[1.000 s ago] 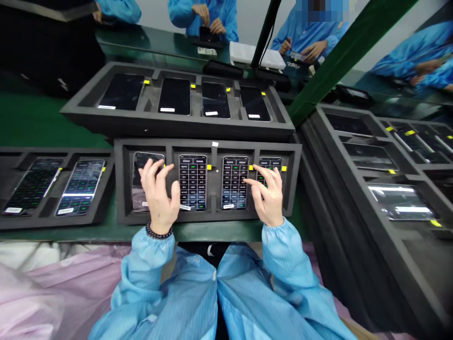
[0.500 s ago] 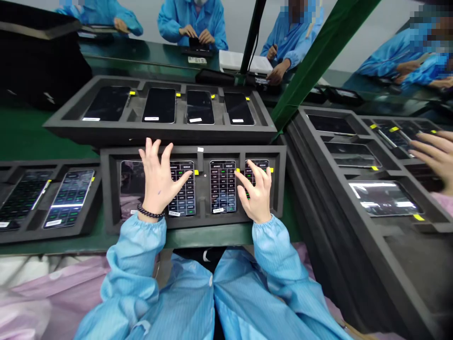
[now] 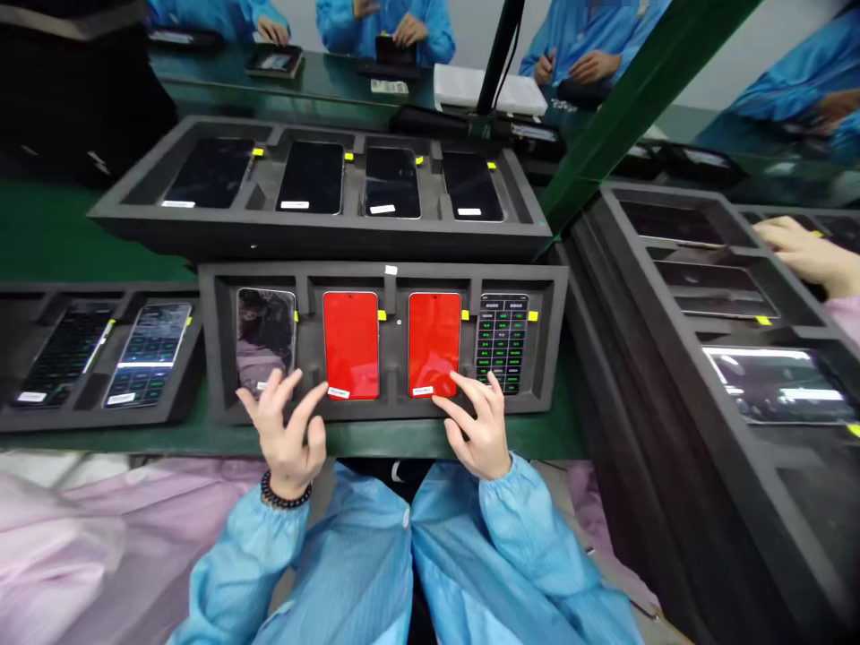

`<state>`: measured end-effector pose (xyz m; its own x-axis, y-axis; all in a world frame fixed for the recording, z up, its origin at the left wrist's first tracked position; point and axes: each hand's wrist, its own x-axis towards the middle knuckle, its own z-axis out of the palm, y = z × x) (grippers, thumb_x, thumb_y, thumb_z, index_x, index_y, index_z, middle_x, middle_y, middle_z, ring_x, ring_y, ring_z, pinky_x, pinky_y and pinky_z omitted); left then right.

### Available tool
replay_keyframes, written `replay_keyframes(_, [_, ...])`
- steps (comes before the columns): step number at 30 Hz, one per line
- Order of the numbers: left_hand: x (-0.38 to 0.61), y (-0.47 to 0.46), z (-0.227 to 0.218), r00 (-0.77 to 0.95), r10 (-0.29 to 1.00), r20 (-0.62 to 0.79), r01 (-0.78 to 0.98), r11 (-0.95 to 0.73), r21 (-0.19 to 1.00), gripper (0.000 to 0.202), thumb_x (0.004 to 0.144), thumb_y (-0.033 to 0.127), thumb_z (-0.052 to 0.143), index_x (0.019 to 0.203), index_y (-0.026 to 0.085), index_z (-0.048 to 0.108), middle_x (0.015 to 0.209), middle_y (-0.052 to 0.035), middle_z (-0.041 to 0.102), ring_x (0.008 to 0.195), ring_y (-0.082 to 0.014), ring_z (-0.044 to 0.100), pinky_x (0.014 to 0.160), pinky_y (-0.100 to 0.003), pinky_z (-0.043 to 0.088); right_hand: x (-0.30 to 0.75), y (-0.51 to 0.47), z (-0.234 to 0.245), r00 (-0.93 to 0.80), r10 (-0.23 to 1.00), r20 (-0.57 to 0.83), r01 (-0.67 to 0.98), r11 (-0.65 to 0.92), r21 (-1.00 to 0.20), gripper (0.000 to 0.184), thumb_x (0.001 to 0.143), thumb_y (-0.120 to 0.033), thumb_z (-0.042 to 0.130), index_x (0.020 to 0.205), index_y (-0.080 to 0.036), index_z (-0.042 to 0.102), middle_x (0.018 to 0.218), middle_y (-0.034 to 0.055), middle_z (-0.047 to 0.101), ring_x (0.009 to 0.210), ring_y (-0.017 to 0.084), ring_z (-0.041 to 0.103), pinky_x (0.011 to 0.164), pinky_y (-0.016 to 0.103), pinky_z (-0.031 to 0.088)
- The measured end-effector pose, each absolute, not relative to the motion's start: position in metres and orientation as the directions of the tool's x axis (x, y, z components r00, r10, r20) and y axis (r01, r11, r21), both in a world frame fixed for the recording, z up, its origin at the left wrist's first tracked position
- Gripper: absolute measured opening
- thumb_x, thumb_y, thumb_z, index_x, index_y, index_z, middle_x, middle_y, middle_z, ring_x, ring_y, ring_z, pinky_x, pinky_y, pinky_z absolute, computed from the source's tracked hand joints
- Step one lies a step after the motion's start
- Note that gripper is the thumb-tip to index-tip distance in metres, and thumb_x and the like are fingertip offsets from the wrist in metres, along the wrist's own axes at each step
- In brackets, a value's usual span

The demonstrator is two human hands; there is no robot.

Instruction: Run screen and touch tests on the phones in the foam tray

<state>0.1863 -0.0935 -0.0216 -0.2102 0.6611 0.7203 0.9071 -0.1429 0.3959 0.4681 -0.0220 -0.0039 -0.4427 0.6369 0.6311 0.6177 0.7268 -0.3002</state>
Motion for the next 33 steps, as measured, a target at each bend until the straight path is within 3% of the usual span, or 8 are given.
replay_keyframes(3, [0.182, -0.114, -0.064, -0.242, 0.683, 0.689, 0.914, -0.077, 0.398, 0.036, 0.094, 0.040, 0.047, 0.109, 0.025, 0.076, 0.129, -0.0141, 0.063, 0.140, -0.0345, 0.046, 0.127, -0.065, 0.009, 0.460, -0.023, -0.006, -0.480, 0.622, 0.619, 0.588, 0.752, -0.299, 0.029, 0.089, -0.019, 0.056, 0.108, -0.028, 0.076, 0.138, 0.0055, 0.065, 0.122, 0.025, 0.059, 0.121, 0.056, 0.038])
replay_keyframes(8, [0.178, -0.116, -0.097, -0.297, 0.504, 0.811, 0.937, -0.008, 0.348, 0.058, 0.093, 0.062, 0.038, 0.121, 0.023, 0.071, 0.132, -0.0200, 0.057, 0.140, -0.0410, 0.040, 0.121, -0.072, 0.009, 0.450, -0.022, -0.006, -0.541, 0.590, 0.599, 0.625, 0.759, -0.183, 0.038, 0.092, -0.024, 0.055, 0.127, -0.030, 0.070, 0.140, 0.0047, 0.065, 0.121, 0.024, 0.061, 0.125, 0.053, 0.033])
replay_keyframes(10, [0.181, -0.114, -0.095, -0.305, 0.522, 0.797, 0.938, 0.019, 0.347, 0.064, 0.093, 0.067, 0.034, 0.123, 0.024, 0.071, 0.137, -0.0199, 0.053, 0.144, -0.0409, 0.035, 0.121, -0.072, 0.006, 0.448, -0.023, -0.006, -0.547, 0.584, 0.599, 0.646, 0.750, -0.142, 0.041, 0.093, -0.027, 0.055, 0.132, -0.031, 0.067, 0.140, 0.0053, 0.065, 0.122, 0.024, 0.061, 0.127, 0.053, 0.030])
replay_keyframes(15, [0.187, -0.112, -0.074, -0.242, 0.695, 0.677, 0.949, 0.024, 0.315, 0.053, 0.097, 0.057, 0.038, 0.133, 0.032, 0.067, 0.149, -0.0138, 0.049, 0.149, -0.0379, 0.030, 0.123, -0.070, 0.002, 0.446, -0.022, -0.006, -0.530, 0.629, 0.569, 0.670, 0.722, -0.173, 0.039, 0.095, -0.025, 0.056, 0.131, -0.029, 0.067, 0.143, 0.0077, 0.062, 0.128, 0.025, 0.058, 0.127, 0.054, 0.028])
replay_keyframes(19, [0.188, -0.112, -0.070, -0.191, 0.683, 0.705, 0.961, -0.017, 0.276, 0.053, 0.097, 0.054, 0.039, 0.138, 0.032, 0.064, 0.151, -0.0142, 0.048, 0.149, -0.0375, 0.030, 0.123, -0.069, 0.003, 0.445, -0.022, -0.006, -0.537, 0.623, 0.569, 0.651, 0.735, -0.190, 0.044, 0.095, -0.024, 0.057, 0.138, -0.032, 0.063, 0.144, 0.0055, 0.062, 0.126, 0.025, 0.058, 0.127, 0.054, 0.027])
replay_keyframes(25, [0.184, -0.115, -0.079, -0.223, 0.686, 0.692, 0.946, -0.019, 0.324, 0.054, 0.093, 0.064, 0.041, 0.127, 0.034, 0.072, 0.144, -0.0113, 0.055, 0.144, -0.0359, 0.037, 0.125, -0.064, 0.005, 0.444, -0.021, -0.006, -0.535, 0.612, 0.582, 0.644, 0.742, -0.188, 0.038, 0.097, -0.024, 0.056, 0.132, -0.028, 0.066, 0.140, 0.0090, 0.064, 0.125, 0.024, 0.058, 0.128, 0.053, 0.025])
replay_keyframes(33, [0.185, -0.111, -0.065, -0.074, 0.679, 0.731, 0.981, -0.081, 0.175, 0.055, 0.099, 0.052, 0.038, 0.145, 0.030, 0.059, 0.154, -0.0112, 0.049, 0.144, -0.0329, 0.039, 0.127, -0.058, 0.011, 0.445, -0.021, -0.008, -0.527, 0.618, 0.583, 0.654, 0.733, -0.186, 0.039, 0.097, -0.023, 0.055, 0.134, -0.028, 0.065, 0.140, 0.0086, 0.063, 0.125, 0.024, 0.058, 0.126, 0.055, 0.029])
